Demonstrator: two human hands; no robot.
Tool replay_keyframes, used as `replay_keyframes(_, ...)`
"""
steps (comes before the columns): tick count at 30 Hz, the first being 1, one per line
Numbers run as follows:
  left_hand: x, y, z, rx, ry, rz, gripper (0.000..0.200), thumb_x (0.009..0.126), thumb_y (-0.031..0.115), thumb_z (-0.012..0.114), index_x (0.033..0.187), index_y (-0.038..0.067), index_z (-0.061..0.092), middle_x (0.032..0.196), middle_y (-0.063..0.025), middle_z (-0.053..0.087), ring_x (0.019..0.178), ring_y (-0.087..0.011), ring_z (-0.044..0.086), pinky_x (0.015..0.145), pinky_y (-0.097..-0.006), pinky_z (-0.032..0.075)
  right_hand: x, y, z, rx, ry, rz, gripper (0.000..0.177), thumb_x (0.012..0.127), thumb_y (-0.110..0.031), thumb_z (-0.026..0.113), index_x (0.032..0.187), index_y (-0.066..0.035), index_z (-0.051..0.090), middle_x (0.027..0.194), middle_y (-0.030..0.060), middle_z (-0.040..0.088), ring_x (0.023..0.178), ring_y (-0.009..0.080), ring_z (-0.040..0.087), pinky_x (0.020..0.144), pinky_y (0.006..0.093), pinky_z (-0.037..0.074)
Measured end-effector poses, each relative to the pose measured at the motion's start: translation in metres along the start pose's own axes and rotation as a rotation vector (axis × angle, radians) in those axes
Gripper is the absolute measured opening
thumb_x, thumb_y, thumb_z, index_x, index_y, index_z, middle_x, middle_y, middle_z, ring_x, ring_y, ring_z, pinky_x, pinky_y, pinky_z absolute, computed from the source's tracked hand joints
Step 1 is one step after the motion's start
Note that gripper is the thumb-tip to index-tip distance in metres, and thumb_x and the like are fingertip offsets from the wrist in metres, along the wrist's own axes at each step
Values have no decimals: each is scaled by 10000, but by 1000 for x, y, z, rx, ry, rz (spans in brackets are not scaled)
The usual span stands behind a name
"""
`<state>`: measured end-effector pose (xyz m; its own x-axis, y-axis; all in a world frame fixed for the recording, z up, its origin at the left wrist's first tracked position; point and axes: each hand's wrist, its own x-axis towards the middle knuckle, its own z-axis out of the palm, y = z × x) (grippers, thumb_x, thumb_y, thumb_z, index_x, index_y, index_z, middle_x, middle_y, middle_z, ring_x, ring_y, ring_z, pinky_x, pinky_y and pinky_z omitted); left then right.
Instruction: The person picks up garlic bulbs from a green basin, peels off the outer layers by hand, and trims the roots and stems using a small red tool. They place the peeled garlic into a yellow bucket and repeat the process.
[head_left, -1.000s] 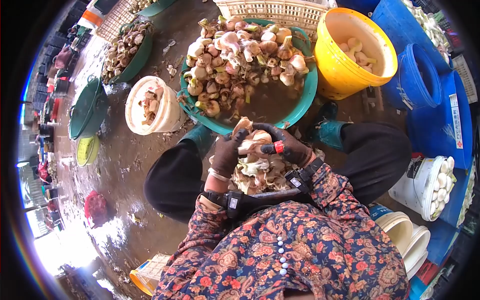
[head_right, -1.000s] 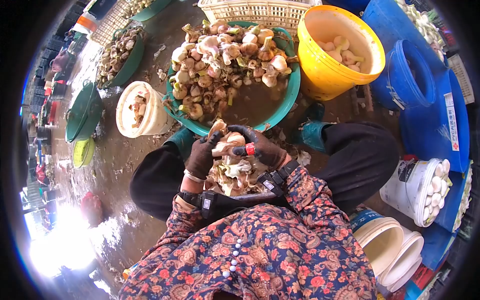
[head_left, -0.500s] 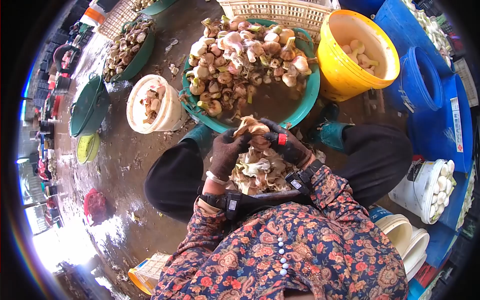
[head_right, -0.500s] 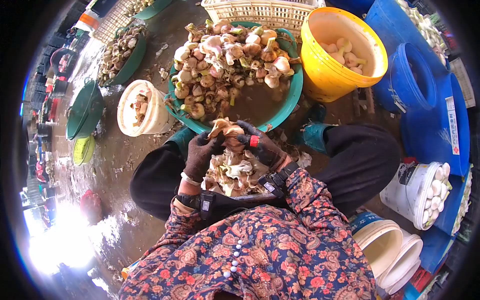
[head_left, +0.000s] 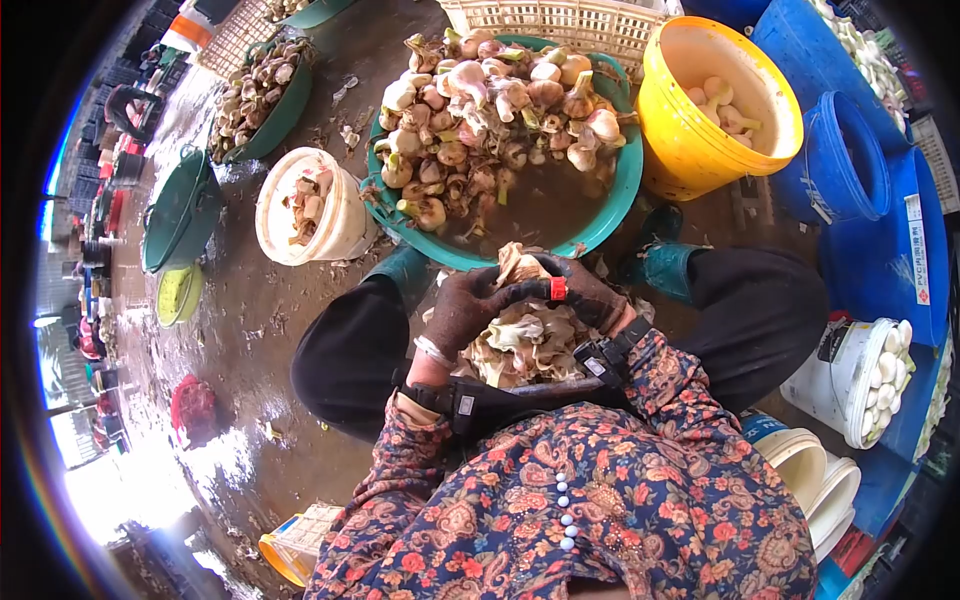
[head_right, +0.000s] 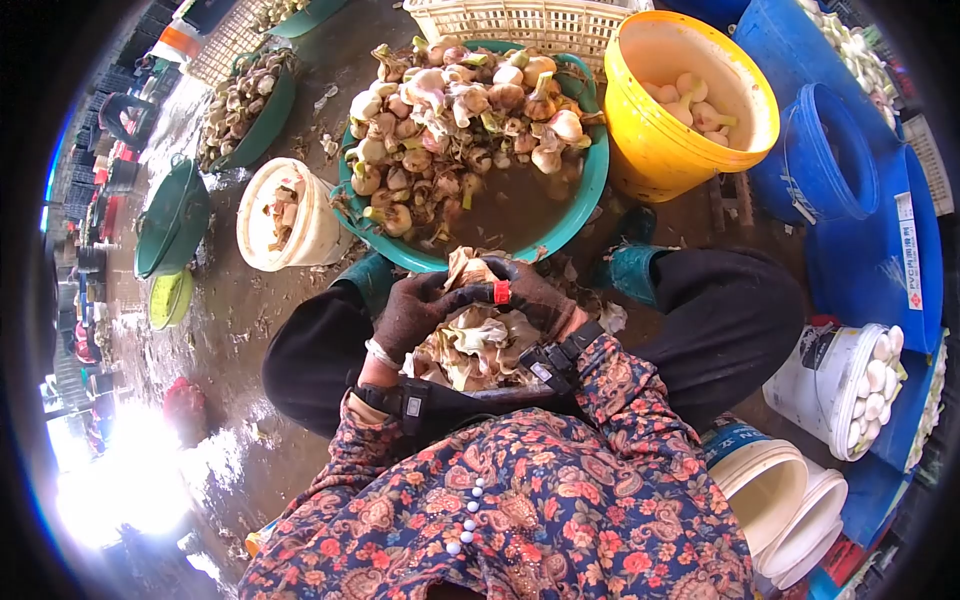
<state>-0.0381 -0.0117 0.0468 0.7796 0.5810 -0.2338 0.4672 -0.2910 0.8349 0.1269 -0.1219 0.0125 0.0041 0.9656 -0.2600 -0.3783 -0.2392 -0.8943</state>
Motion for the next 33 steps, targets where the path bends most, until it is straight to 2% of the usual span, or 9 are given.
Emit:
replay_keyframes(1, 0, 1, -2, 29, -32, 19, 329, 764, 244, 728, 988, 17, 645, 604, -42, 559, 563, -80, 408, 533, -264, 388, 2, 1, 0, 0, -17, -32, 578, 821, -292, 660, 1279, -20, 437, 1104, 39, 563, 977, 107, 533, 830, 246, 441)
replay_keyframes(7, -4, -5, 11, 139, 141, 210, 192, 779, 175, 677, 924, 53, 650, 571, -98, 509, 493, -137, 431, 504, -298, 384, 0, 3, 4, 117, 37, -3, 507, 773, -222, 715, 1185, -6, 513, 1081, 45, 585, 980, 118, 547, 870, 266, 435)
replay_keyframes(11, -1, -13, 20, 173, 168, 129, 147, 790, 146, 647, 883, 32, 642, 578, -70, 548, 495, -102, 436, 491, -285, 382, -1, 6, 5, 146, 63, -28, 535, 763, -219, 722, 1198, -3, 497, 1085, 45, 575, 975, 114, 542, 869, 261, 434)
replay_keyframes(14, 5, -27, 30, -20, 215, -9, 152, 813, 150, 624, 849, 3, 643, 618, -34, 598, 526, -71, 480, 493, -252, 401, -1, 6, 5, 144, 53, -52, 575, 756, -201, 725, 1227, 3, 466, 1125, 62, 554, 1004, 125, 530, 882, 268, 427)
replay_keyframes(17, 6, -22, 23, -692, 114, -344, 199, 846, 172, 607, 873, -24, 634, 747, -48, 633, 638, -92, 590, 536, -220, 458, -4, 3, 5, 191, -25, -85, 655, 781, -215, 684, 1317, 3, 377, 1234, 91, 494, 1128, 175, 475, 979, 310, 367)
replay_keyframes(21, 6, -15, 15, -1000, 44, -367, 265, 856, 207, 604, 966, -34, 603, 864, -70, 635, 736, -113, 607, 621, -242, 480, -6, 12, 6, 416, -39, -156, 630, 800, -200, 667, 1319, -3, 370, 1251, 82, 474, 1136, 159, 467, 961, 290, 387)
replay_keyframes(26, 8, -16, 14, -918, 96, -337, 307, 860, 269, 590, 967, -17, 623, 793, -33, 632, 591, -71, 563, 485, -201, 422, -2, 8, 3, 333, -96, -124, 618, 830, -244, 639, 1328, -11, 357, 1270, 72, 455, 1125, 147, 468, 947, 279, 396)
replay_keyframes(28, 8, -29, 13, -690, 48, -284, 315, 751, 84, 659, 1049, 13, 588, 857, -143, 643, 761, -261, 635, 649, -325, 498, -2, 12, 2, 321, -100, -124, 621, 835, -266, 634, 1330, -14, 355, 1271, 69, 453, 1117, 143, 471, 936, 274, 404)
replay_keyframes(33, 5, -33, 15, -404, 67, 53, 337, 721, 70, 658, 1049, 31, 591, 841, -156, 632, 717, -303, 618, 626, -346, 491, 0, 18, 0, 368, -76, -88, 667, 815, -356, 651, 1320, -22, 372, 1248, 62, 468, 1095, 147, 484, 885, 276, 445)
